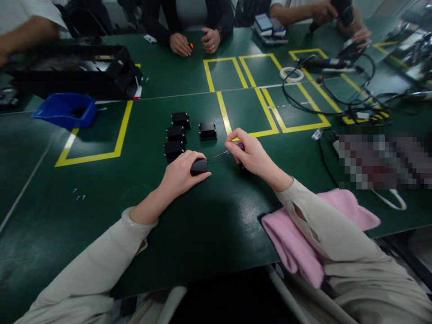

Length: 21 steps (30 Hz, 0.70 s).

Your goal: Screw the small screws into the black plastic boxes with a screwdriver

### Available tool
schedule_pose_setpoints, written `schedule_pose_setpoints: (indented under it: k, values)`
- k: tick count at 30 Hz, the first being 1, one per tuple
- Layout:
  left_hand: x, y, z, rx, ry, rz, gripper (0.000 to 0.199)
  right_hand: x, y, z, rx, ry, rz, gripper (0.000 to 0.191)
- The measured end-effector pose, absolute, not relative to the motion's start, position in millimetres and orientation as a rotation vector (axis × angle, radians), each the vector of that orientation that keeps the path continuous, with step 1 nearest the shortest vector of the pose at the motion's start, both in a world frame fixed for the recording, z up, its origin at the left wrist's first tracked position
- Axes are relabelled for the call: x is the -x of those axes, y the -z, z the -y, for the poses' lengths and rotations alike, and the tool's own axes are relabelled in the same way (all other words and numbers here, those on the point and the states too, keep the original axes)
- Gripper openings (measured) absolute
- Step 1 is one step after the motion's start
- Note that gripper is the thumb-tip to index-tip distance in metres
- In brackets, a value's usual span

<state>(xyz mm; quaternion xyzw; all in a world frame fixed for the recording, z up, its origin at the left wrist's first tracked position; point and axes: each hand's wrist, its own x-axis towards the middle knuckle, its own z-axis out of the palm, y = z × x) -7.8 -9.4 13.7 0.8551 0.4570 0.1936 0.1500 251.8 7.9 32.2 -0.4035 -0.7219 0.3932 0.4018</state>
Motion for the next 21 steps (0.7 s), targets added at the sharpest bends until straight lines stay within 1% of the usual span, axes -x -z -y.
schedule_pose_setpoints:
  k: [2, 6, 9, 12, 15, 18, 21]
  values:
    - [7.8, -14.2, 9.4, -2.46, -0.547, -1.311, 0.034, -252.1, -31.7, -8.1, 1.008, -0.978, 1.827, 0.007]
    - [7.5, -14.9, 9.2, -2.461, -0.536, -1.315, 0.035, -252.4, -31.3, -8.6, 0.994, -0.914, 1.833, 0.014]
    - [7.4, -14.7, 9.1, -2.456, -0.544, -1.317, 0.035, -252.2, -31.8, -8.4, 1.004, -0.932, 1.83, 0.009]
    - [7.4, -14.4, 9.3, -2.461, -0.55, -1.315, 0.035, -252.3, -32.6, -8.2, 1.005, -0.975, 1.835, 0.012]
    - [7.3, -14.6, 9.5, -2.467, -0.544, -1.307, 0.036, -252.6, -33.0, -8.5, 0.99, -0.937, 1.844, 0.008]
    - [7.1, -14.8, 9.5, -2.464, -0.538, -1.31, 0.036, -252.5, -32.3, -8.9, 0.978, -0.893, 1.845, 0.015]
    - [7.0, -14.4, 9.4, -2.453, -0.546, -1.316, 0.036, -251.9, -31.0, -8.8, 0.978, -0.939, 1.835, 0.009]
